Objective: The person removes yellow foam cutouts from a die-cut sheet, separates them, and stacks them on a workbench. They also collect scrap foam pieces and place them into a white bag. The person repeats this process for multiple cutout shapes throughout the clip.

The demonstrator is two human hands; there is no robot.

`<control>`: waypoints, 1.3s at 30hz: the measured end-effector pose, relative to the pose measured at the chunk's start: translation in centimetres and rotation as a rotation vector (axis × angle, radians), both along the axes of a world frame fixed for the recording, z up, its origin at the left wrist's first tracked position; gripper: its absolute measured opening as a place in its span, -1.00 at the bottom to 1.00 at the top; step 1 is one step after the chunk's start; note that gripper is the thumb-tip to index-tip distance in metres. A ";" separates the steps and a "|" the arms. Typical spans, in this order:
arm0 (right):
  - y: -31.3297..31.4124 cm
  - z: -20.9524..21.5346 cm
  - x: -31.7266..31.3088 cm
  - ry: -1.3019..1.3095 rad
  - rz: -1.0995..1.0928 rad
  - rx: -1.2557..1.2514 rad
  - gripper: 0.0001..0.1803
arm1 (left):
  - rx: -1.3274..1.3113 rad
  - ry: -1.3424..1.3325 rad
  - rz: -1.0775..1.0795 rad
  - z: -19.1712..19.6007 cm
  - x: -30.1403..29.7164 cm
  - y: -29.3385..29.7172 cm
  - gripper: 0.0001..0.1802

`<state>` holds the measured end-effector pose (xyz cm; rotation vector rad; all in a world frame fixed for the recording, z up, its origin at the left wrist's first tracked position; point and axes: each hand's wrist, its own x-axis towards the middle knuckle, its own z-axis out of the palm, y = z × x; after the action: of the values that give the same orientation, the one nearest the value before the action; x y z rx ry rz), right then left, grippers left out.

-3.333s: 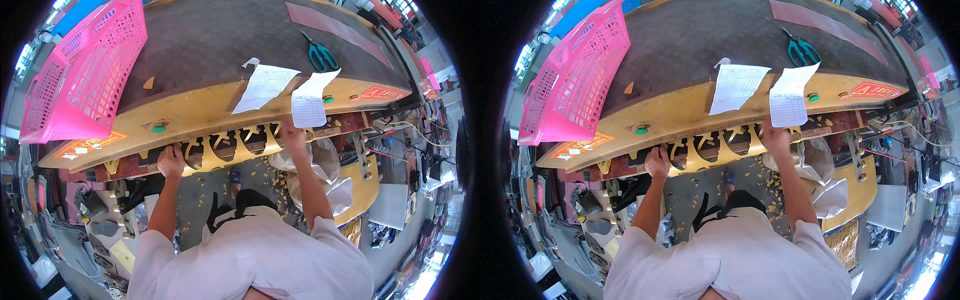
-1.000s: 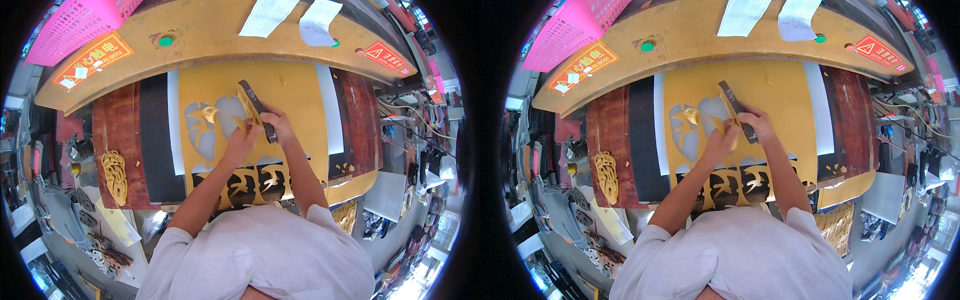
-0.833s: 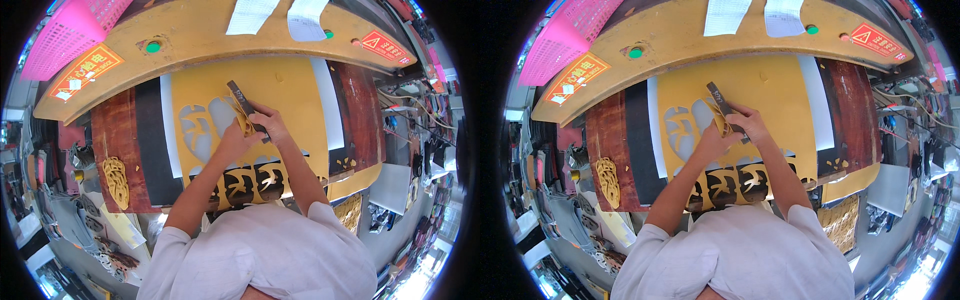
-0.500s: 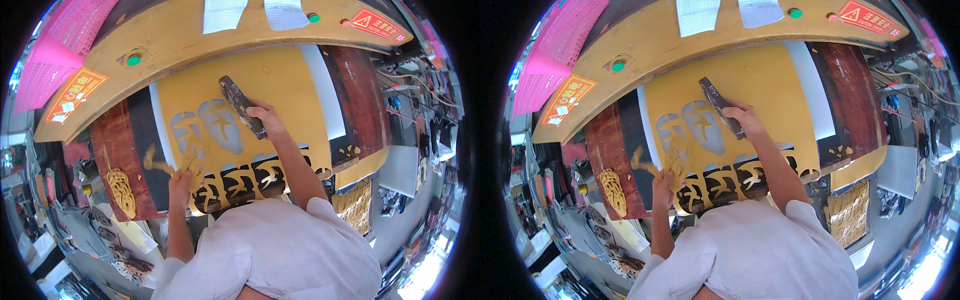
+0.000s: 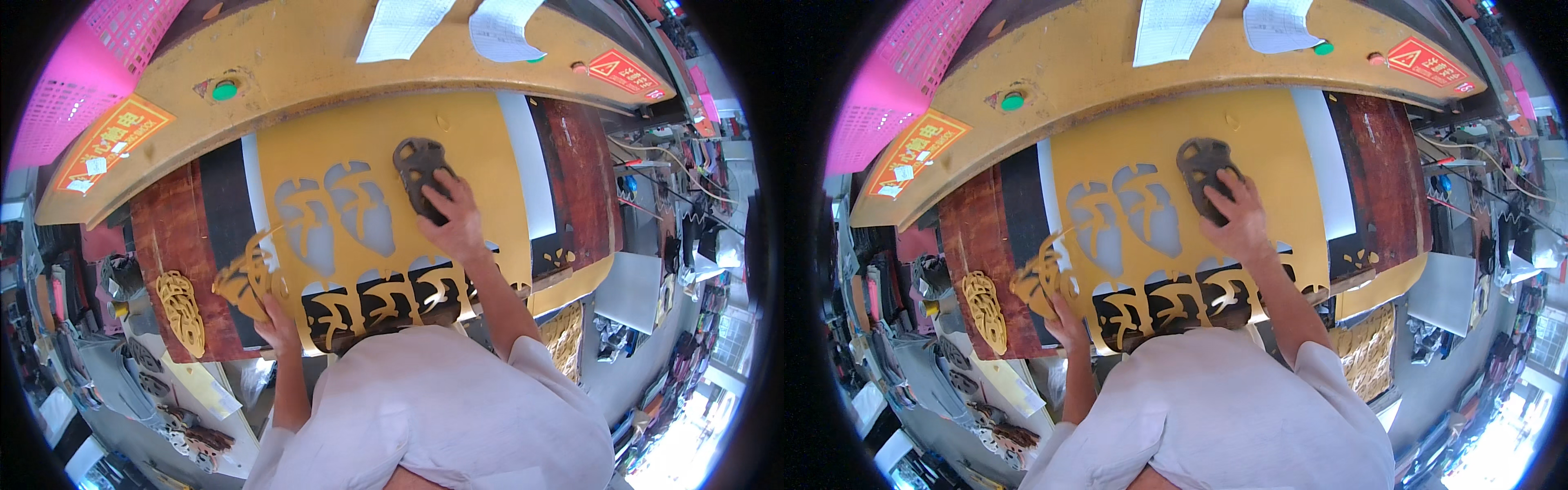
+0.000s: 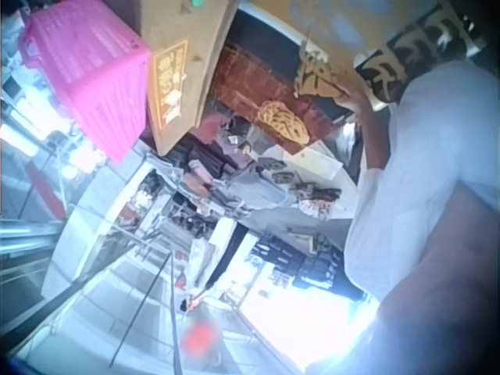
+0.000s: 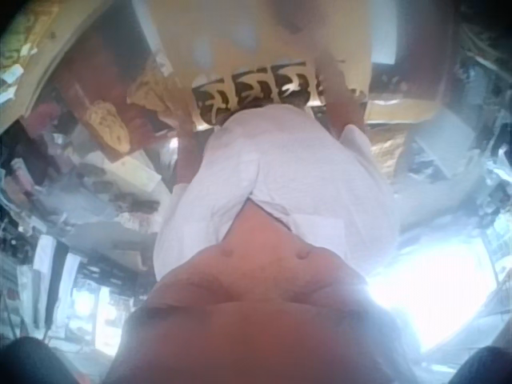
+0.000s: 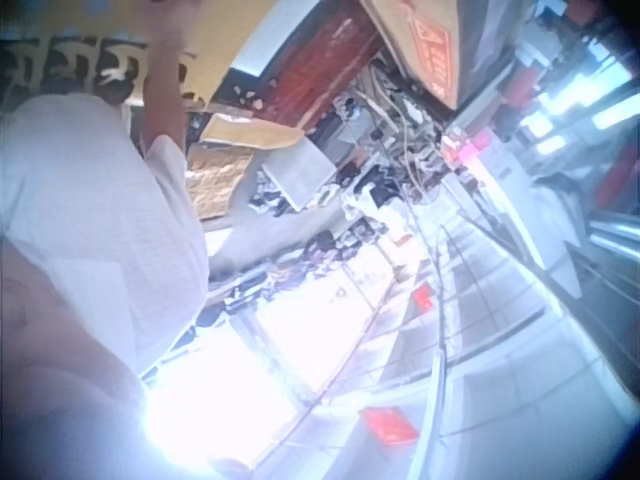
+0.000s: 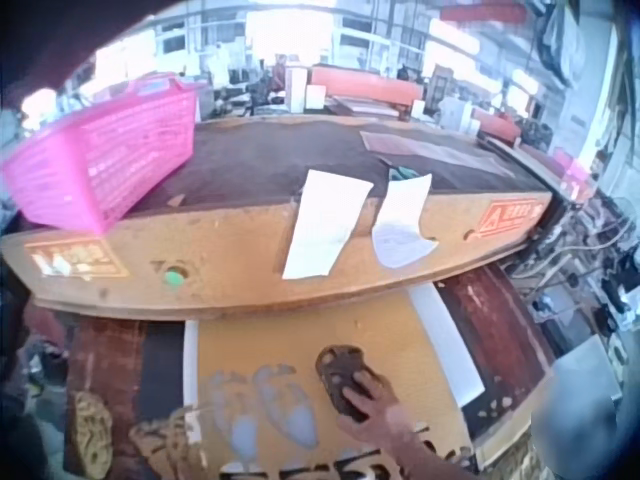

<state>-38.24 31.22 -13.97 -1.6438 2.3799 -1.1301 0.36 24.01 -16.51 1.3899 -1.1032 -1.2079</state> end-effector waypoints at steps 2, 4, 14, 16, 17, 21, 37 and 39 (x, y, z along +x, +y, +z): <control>-1.2 -1.9 0.5 0.143 -0.004 0.042 -0.48 | 0.040 -0.372 -0.024 -0.5 1.3 1.4 -0.69; -2.6 -3.0 0.3 0.215 -0.011 0.061 -0.46 | -0.157 -0.536 -0.117 -1.0 1.8 2.5 -0.69; -12.4 -1.2 -6.4 0.156 -0.125 0.014 -0.51 | -0.186 -0.885 0.026 -7.1 -3.3 -7.9 -0.52; -12.5 0.7 -8.6 -0.096 -0.175 -0.105 -0.58 | -0.247 -0.893 0.045 -7.3 -4.4 -11.0 -0.50; -11.6 2.0 -10.8 -0.391 -0.293 -0.166 -0.60 | -0.260 -1.028 0.064 -7.6 -5.1 -12.9 -0.49; -10.9 5.9 -20.2 -0.393 -0.569 -0.365 -0.52 | -0.125 -1.059 0.051 -9.2 -7.4 -19.4 -0.47; -10.5 -6.9 -14.4 0.216 -0.020 0.006 -0.76 | -0.592 -1.200 -0.015 -8.4 -12.3 -26.5 -0.52; -10.4 -6.9 -14.4 0.228 -0.040 0.003 -0.74 | -0.631 -1.169 0.005 -8.5 -12.0 -26.6 -0.53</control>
<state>-52.66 20.77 -20.85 -1.8229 2.5569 -0.9917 -11.67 -2.60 -24.96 1.5337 -2.0138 0.1396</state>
